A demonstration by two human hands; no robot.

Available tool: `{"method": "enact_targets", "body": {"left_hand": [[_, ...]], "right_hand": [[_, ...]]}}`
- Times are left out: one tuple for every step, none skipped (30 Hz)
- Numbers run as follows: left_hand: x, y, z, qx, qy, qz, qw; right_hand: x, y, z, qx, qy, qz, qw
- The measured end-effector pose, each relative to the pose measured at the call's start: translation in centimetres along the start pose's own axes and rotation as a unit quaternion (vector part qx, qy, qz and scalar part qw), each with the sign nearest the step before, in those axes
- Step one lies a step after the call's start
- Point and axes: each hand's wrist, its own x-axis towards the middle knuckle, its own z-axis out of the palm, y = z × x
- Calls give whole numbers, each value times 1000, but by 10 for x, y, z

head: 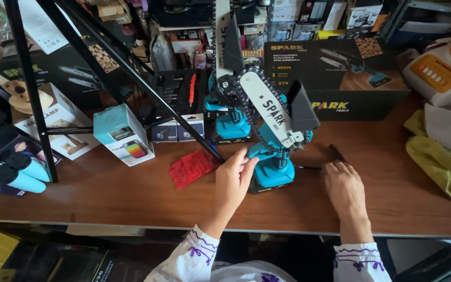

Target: The person assembles a cordless chainsaw by attaching the guide bar and chain, then securing them with a screwdriver. They open the packaging box, remove a manual and a small bag of parts, and use a wrench to tighten the bar nut. The person handles the chainsaw, screwdriver, wrench, and packaging components throughout the process.

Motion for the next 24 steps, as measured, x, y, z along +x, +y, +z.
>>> {"method": "enact_targets", "body": {"left_hand": [[2, 2, -1, -1, -1, 1, 1000], [4, 4, -2, 2, -1, 3, 1000], [6, 6, -3, 4, 0, 5, 1000], [9, 10, -5, 2, -2, 6, 1000], [11, 14, -7, -2, -3, 5, 1000], [13, 19, -8, -5, -4, 4, 1000], [13, 20, -8, -6, -5, 4, 1000], [13, 22, -8, -16, -4, -3, 1000], [15, 24, -8, -25, -2, -9, 1000], [13, 24, -9, -25, -2, -7, 1000], [12, 25, -10, -24, 0, -7, 1000], [12, 25, -12, -23, 2, -6, 1000], [10, 24, -13, -23, 3, -4, 1000], [8, 22, -14, -33, 12, -4, 999], [5, 19, -15, -42, 20, -5, 999], [5, 21, -19, -42, 21, -3, 999], [5, 22, -24, -37, 22, -3, 999], [4, 23, -29, -31, 24, -3, 999], [3, 20, -32, -31, 25, -2, 999], [1, 17, -36, -21, 16, -11, 1000], [-1, 13, -40, -12, 7, -20, 1000], [-2, 11, -42, -12, 8, -20, 1000], [-4, 8, -44, -11, 2, -32, 999], [-5, 5, -45, -10, -4, -44, 999]], "right_hand": [[4, -7, -13, -1, 0, 1, 1000], [8, -14, -26, 14, 3, -1, 1000], [11, -21, -38, 29, 6, -2, 1000], [18, -27, -49, 28, 7, -1, 1000], [23, -32, -61, 57, 15, -6, 998], [29, -38, -72, 86, 23, -12, 996], [33, -33, -58, 85, 23, -11, 996], [36, -28, -44, 114, -1, -11, 993], [41, -24, -30, 144, -23, -10, 989], [54, -34, -36, 143, -22, -10, 989], [69, -45, -42, 170, -32, -13, 985], [83, -56, -48, 197, -41, -15, 979], [89, -59, -38, 197, -39, -16, 980], [95, -62, -27, 258, -50, 8, 965], [101, -65, -16, 318, -61, 32, 945], [102, -65, -14, 318, -59, 32, 946], [103, -65, -12, 309, -61, 32, 949], [105, -66, -10, 299, -62, 31, 952], [106, -65, -8, 300, -61, 30, 952], [107, -65, -6, 285, -65, 29, 956], [108, -64, -5, 270, -69, 28, 960], [109, -63, -3, 271, -69, 27, 960], [109, -62, -2, 256, -74, 25, 964], [109, -60, 0, 241, -79, 23, 967]]}}
